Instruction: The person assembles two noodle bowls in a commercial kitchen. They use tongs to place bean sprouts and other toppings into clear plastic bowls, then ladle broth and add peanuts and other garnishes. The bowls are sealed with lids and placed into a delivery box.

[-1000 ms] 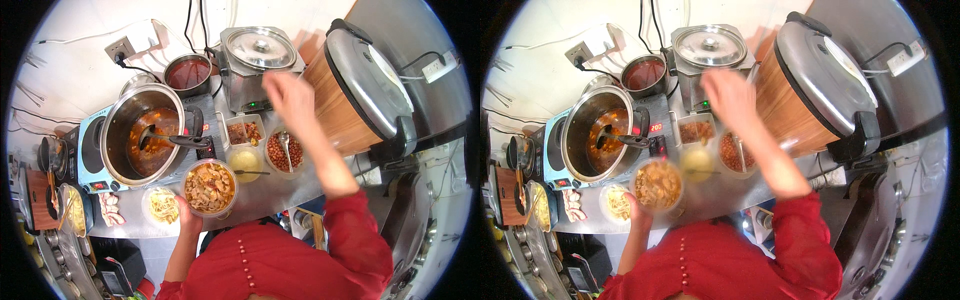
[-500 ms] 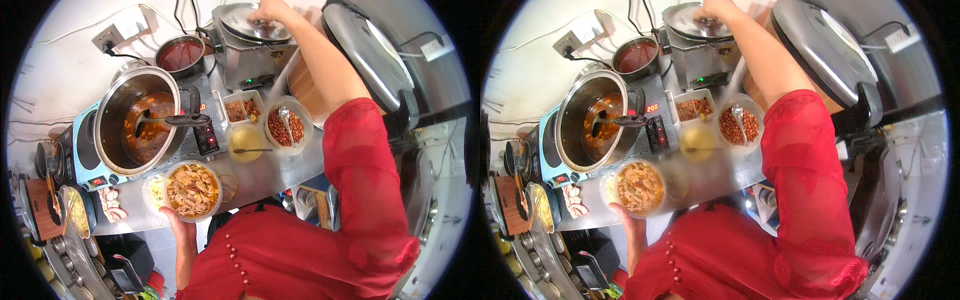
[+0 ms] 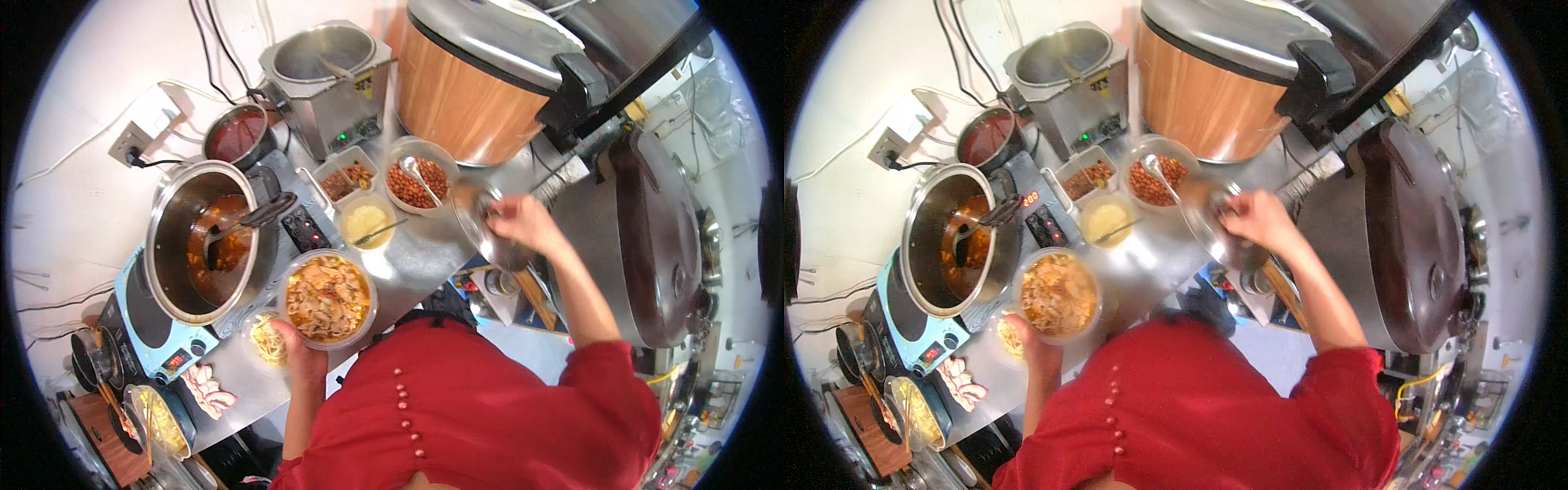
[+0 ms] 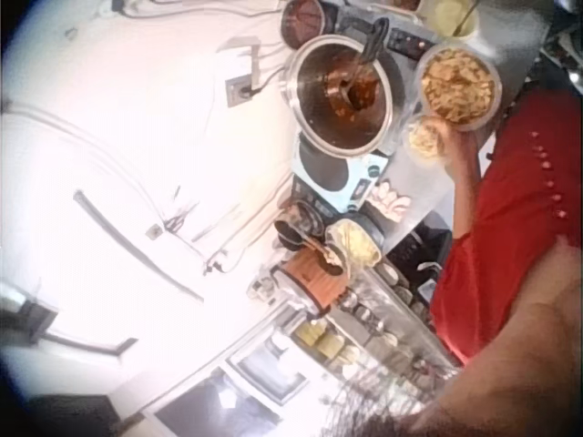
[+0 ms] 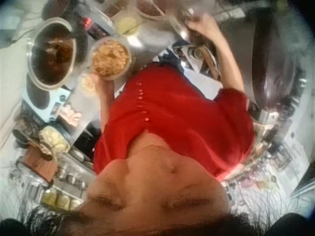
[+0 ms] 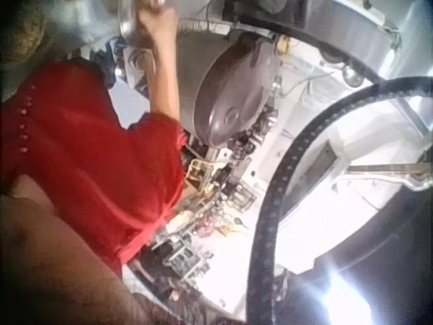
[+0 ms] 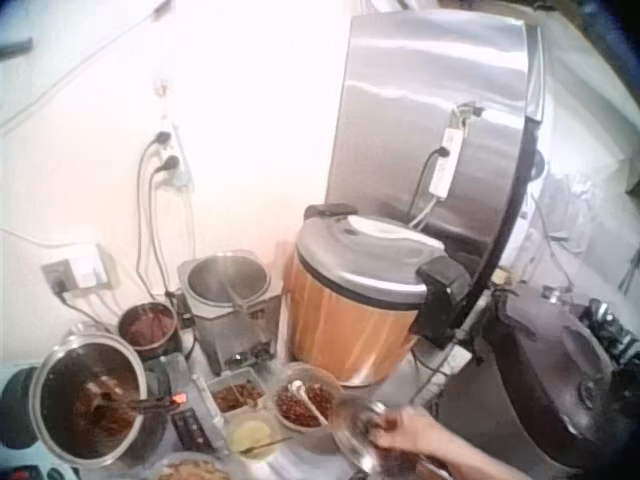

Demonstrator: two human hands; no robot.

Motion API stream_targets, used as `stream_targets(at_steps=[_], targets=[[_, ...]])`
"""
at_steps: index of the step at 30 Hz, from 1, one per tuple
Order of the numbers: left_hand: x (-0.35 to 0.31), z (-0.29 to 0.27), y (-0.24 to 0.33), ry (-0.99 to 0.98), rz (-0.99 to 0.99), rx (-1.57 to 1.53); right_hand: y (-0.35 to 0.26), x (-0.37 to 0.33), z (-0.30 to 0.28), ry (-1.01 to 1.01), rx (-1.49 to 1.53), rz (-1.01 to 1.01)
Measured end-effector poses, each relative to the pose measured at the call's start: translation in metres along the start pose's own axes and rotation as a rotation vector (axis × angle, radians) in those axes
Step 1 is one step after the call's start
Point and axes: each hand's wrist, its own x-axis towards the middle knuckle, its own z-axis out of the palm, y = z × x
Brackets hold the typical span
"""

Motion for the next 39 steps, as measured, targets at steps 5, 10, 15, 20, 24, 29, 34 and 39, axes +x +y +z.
stream_targets(at_steps=[5,10,15,20,24,29,34,39], targets=[[-0.003,0.024,0.010,-0.048,-0.044,0.135,0.097,0.029,0.057,0.158,-0.700,-0.008],[-0.006,0.040,0.011,-0.049,-0.071,0.179,0.107,0.073,0.060,0.282,-0.717,0.086],[-0.007,0.056,0.012,0.012,-0.132,0.131,-0.009,0.090,0.026,0.542,-0.329,-0.596],[-0.006,0.085,0.021,0.057,-0.152,0.148,-0.141,0.179,0.019,0.569,-0.341,-1.052],[-0.004,0.113,0.043,-0.014,-0.081,0.166,-0.190,0.237,0.022,0.515,-0.456,-1.163],[-0.016,0.142,0.092,-0.116,-0.071,0.073,-0.214,0.271,0.005,0.431,-0.491,-1.224],[0.006,0.154,0.132,0.031,0.197,0.086,-0.221,0.270,-0.022,0.510,-0.268,-1.157],[0.050,0.151,0.158,0.022,0.350,0.075,-0.221,0.266,-0.030,0.457,-0.165,-0.983]])
